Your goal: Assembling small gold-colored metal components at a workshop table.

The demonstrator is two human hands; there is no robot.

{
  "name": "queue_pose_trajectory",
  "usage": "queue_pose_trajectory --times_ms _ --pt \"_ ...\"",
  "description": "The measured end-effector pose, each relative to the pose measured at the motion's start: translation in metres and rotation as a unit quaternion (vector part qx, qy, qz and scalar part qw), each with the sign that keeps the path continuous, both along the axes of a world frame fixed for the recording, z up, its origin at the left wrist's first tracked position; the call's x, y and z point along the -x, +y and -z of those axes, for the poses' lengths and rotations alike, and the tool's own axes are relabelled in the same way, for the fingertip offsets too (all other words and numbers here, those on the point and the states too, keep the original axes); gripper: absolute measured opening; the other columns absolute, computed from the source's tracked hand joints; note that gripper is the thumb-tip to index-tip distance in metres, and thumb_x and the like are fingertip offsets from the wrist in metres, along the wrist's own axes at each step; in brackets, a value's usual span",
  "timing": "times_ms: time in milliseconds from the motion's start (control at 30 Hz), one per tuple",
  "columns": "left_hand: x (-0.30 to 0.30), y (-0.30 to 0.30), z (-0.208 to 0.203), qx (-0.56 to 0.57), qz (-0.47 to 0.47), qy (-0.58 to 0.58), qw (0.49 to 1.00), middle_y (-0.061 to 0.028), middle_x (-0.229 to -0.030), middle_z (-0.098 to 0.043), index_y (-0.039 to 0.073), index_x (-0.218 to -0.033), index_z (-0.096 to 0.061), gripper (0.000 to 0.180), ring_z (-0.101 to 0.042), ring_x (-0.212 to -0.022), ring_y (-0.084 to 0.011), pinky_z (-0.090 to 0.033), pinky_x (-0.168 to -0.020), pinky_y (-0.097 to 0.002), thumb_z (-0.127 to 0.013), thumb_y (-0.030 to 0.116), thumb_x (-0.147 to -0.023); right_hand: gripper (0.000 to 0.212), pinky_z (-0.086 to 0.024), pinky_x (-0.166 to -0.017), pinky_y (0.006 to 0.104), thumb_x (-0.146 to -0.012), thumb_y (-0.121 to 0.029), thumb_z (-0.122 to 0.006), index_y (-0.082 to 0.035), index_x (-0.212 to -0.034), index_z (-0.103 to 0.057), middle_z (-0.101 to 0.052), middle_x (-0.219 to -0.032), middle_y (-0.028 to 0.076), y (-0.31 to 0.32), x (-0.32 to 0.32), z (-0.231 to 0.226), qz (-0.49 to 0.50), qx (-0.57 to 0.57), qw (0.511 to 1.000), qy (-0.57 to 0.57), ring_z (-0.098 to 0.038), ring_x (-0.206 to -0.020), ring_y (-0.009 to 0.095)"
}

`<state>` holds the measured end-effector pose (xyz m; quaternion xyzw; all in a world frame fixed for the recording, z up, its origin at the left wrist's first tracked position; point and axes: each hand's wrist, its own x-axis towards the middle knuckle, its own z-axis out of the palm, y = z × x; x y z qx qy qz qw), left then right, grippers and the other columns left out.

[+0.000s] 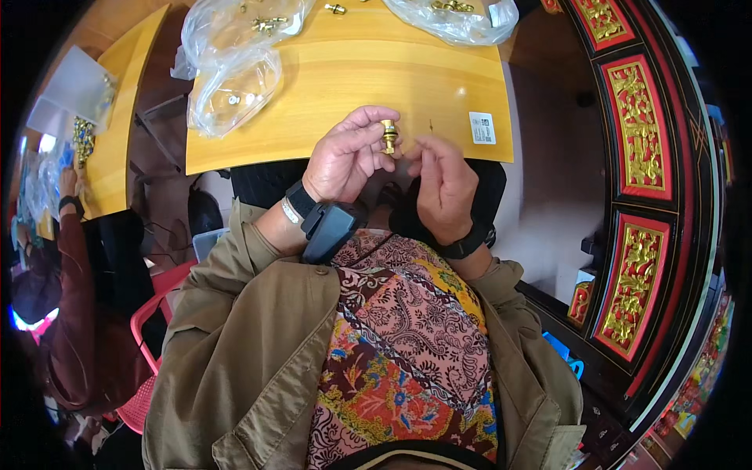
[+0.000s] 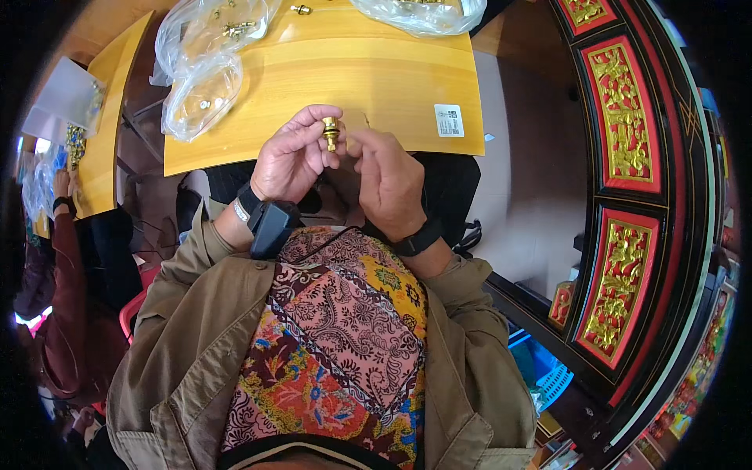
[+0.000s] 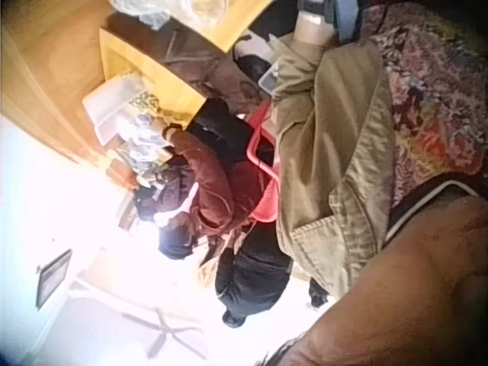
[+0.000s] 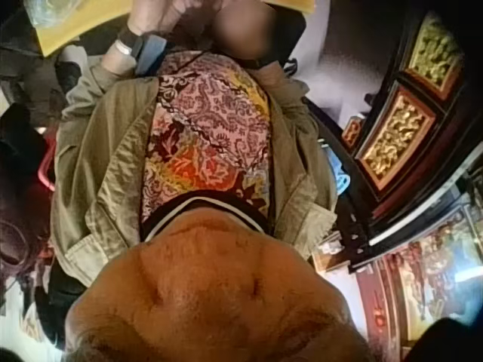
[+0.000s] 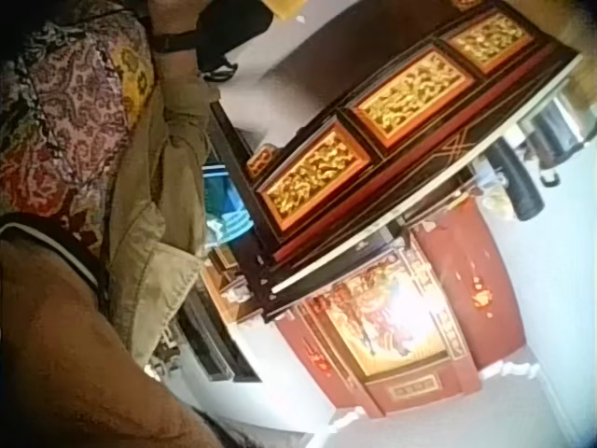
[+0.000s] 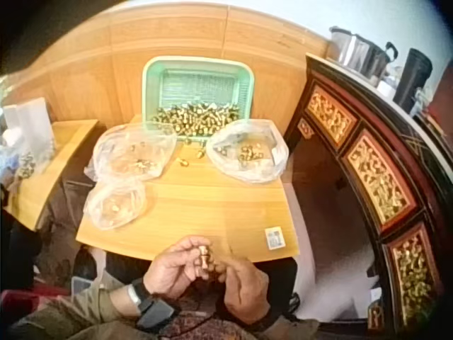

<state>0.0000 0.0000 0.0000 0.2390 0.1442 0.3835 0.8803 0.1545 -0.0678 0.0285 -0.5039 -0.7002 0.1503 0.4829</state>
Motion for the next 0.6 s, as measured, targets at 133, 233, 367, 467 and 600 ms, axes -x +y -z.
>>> queue_pose_trajectory --times_ms 133,233,367,467,600 --pt "-0.005 -0.002 -0.001 0.047 0.0 -0.031 0.998 -0.0119 -0.092 -0.056 -0.004 -0.113 -0.048 0.03 -0.057 -0.083 -0.0226 -0.049 -0.072 -0.0317 -0.05 0.015 -0.089 0.016 -0.045 -0.055 0.0219 -0.088 -0.002 -0.048 0.0 -0.103 -0.053 -0.06 -0.073 0.007 -0.003 -0.004 -0.011 0.037 0.103 0.984 0.138 -0.055 -0.057 0.011" --pt "-0.009 -0.003 -0.001 0.062 0.008 -0.043 0.997 -0.0132 -0.093 -0.054 -0.005 -0.111 -0.049 0.031 -0.055 -0.083 -0.0232 -0.046 -0.072 -0.0317 -0.05 0.017 -0.089 0.011 -0.044 -0.053 0.0216 -0.085 -0.001 -0.051 0.0 -0.095 -0.056 -0.06 -0.07 0.008 0.001 -0.011 -0.017 0.044 0.086 0.992 0.08 -0.054 -0.056 0.009" --pt "-0.013 -0.004 -0.001 0.074 0.018 -0.071 0.995 -0.0135 -0.095 -0.055 -0.005 -0.11 -0.05 0.03 -0.055 -0.084 -0.023 -0.046 -0.073 -0.0316 -0.05 0.017 -0.089 0.006 -0.043 -0.051 0.0219 -0.081 -0.001 -0.059 0.0 -0.086 -0.058 -0.059 -0.068 0.007 0.004 -0.015 -0.024 0.057 0.04 0.998 -0.004 -0.054 -0.055 0.01" --pt "-0.016 -0.004 -0.002 0.084 0.012 -0.052 0.995 -0.0134 -0.097 -0.055 -0.004 -0.11 -0.05 0.029 -0.056 -0.084 -0.0227 -0.047 -0.074 -0.0314 -0.05 0.016 -0.089 0.003 -0.044 -0.051 0.0231 -0.079 0.0 -0.061 0.0 -0.081 -0.059 -0.059 -0.068 0.007 0.005 -0.014 -0.028 0.057 0.044 0.997 -0.003 -0.057 -0.056 0.012" --pt "-0.018 -0.004 0.0 0.064 0.015 -0.061 0.996 -0.0125 -0.099 -0.056 -0.004 -0.109 -0.05 0.028 -0.057 -0.085 -0.0221 -0.047 -0.075 -0.0312 -0.051 0.015 -0.088 0.002 -0.045 -0.051 0.0247 -0.078 -0.001 -0.061 0.0 -0.08 -0.059 -0.059 -0.068 0.008 0.006 -0.011 -0.027 0.05 0.032 0.998 -0.017 -0.059 -0.056 0.014"
